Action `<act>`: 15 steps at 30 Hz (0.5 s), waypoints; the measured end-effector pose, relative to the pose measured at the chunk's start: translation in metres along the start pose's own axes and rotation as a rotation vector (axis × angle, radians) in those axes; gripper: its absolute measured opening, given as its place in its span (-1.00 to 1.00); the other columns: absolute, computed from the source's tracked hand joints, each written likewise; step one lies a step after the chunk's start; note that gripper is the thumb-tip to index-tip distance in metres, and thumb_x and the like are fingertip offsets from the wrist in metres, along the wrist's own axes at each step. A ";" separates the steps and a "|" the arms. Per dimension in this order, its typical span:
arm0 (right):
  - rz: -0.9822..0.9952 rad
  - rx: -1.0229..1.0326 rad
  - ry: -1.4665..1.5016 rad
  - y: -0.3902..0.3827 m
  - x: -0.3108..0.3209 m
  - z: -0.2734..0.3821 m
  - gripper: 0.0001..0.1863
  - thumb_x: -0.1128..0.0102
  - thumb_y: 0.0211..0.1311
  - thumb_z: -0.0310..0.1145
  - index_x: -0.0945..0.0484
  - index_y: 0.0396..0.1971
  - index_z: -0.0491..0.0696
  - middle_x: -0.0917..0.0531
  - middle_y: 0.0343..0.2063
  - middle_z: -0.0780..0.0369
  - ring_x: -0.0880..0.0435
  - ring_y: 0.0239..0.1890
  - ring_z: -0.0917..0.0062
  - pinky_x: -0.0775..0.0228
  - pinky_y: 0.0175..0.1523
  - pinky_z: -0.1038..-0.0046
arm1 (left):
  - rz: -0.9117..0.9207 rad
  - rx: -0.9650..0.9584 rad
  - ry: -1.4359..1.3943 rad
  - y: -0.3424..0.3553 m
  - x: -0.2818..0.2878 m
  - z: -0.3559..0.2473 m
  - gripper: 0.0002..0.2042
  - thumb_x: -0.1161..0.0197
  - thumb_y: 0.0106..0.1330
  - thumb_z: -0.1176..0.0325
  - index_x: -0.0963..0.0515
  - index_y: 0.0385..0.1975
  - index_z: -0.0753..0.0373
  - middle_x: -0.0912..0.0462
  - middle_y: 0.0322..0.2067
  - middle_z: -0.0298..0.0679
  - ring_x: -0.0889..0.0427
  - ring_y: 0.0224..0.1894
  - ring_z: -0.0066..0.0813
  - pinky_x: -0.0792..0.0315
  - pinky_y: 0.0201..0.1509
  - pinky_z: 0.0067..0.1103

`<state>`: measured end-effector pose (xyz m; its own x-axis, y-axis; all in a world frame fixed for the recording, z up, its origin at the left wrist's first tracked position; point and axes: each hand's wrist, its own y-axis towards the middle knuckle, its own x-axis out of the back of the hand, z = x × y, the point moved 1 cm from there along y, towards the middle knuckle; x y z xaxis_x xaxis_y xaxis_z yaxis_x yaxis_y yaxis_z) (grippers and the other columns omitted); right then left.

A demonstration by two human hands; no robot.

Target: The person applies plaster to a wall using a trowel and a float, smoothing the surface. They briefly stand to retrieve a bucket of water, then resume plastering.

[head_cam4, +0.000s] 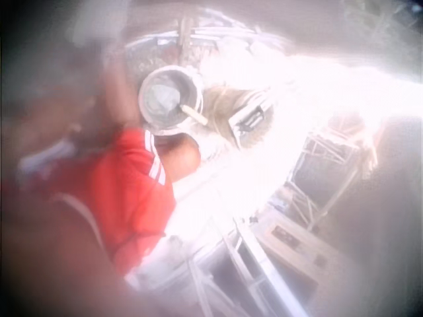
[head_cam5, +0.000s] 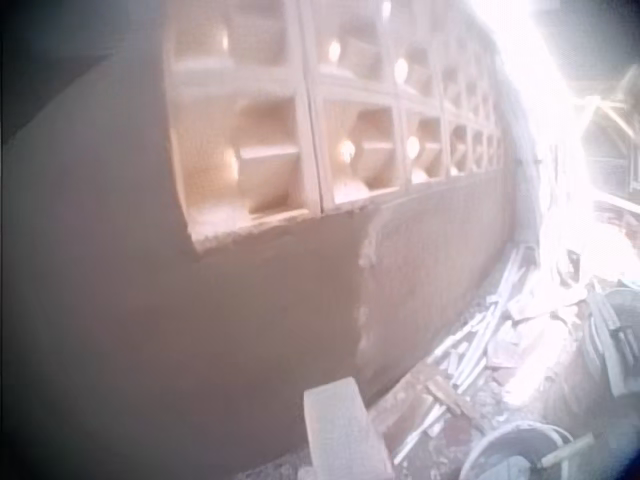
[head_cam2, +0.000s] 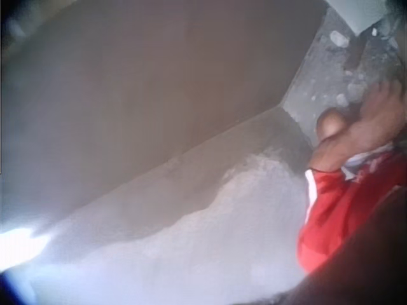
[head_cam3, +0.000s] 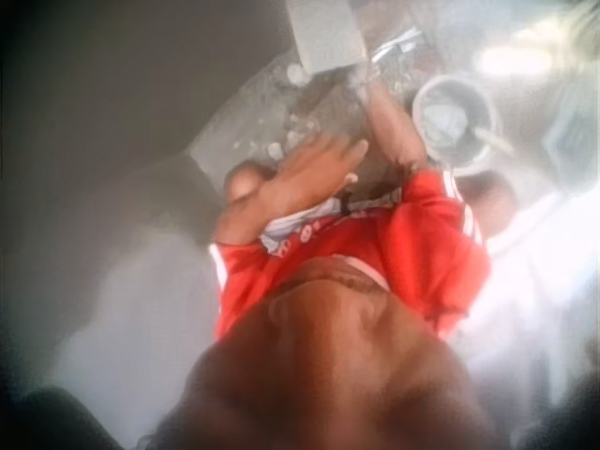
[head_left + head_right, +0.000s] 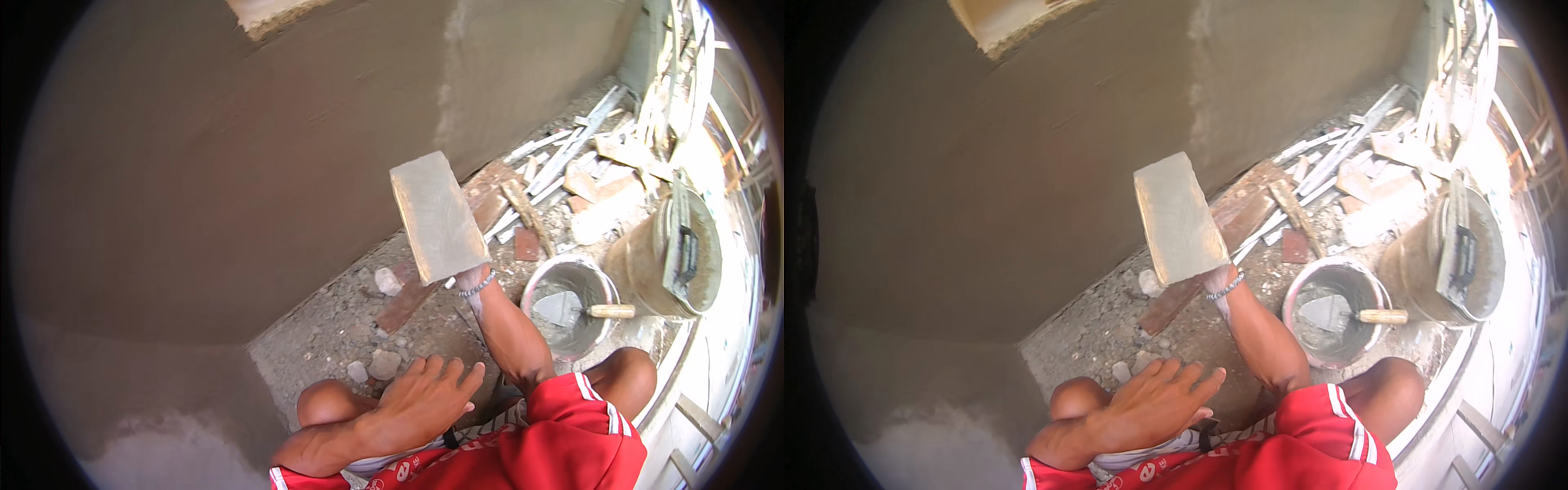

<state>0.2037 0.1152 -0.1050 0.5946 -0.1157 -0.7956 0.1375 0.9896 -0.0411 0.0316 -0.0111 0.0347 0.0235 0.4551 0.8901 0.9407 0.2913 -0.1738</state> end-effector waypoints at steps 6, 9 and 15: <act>0.223 -0.123 -0.445 0.044 -0.025 0.133 -0.50 -0.11 0.33 -0.26 -0.34 0.21 -0.12 -0.56 0.01 0.23 -0.61 -0.07 0.61 -0.53 -0.02 0.53 | -0.008 -0.097 0.020 0.035 -0.011 0.013 -0.50 -0.16 0.31 0.14 -0.36 0.17 0.30 -0.55 -0.19 -0.08 -0.51 -0.14 -0.13 -0.37 -0.04 -0.34; 0.455 -0.323 -0.803 0.060 -0.041 0.198 -0.34 -0.22 0.25 -0.28 -0.20 0.30 -0.07 -0.54 0.04 0.19 -0.61 -0.08 0.62 -0.55 0.00 0.57 | 0.070 -0.073 -0.004 0.039 -0.005 0.013 -0.51 -0.18 0.30 0.17 -0.38 0.15 0.30 -0.54 -0.20 -0.08 -0.50 -0.13 -0.14 -0.35 -0.03 -0.34; 0.099 -0.293 -1.667 -0.045 -0.057 0.298 -0.43 -0.28 0.18 -0.13 -0.41 0.18 0.03 -0.64 -0.17 0.15 -0.61 -0.17 0.51 -0.47 -0.06 0.45 | 0.009 -0.150 -0.121 0.042 0.003 0.014 -0.52 -0.24 0.24 0.22 -0.40 0.12 0.29 -0.53 -0.24 -0.13 -0.50 -0.14 -0.15 -0.34 -0.07 -0.33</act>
<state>0.3996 0.0516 0.1217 0.7442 0.1749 0.6446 0.0247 0.9573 -0.2881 0.0661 0.0144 0.0238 -0.0002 0.5578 0.8300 0.9807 0.1624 -0.1090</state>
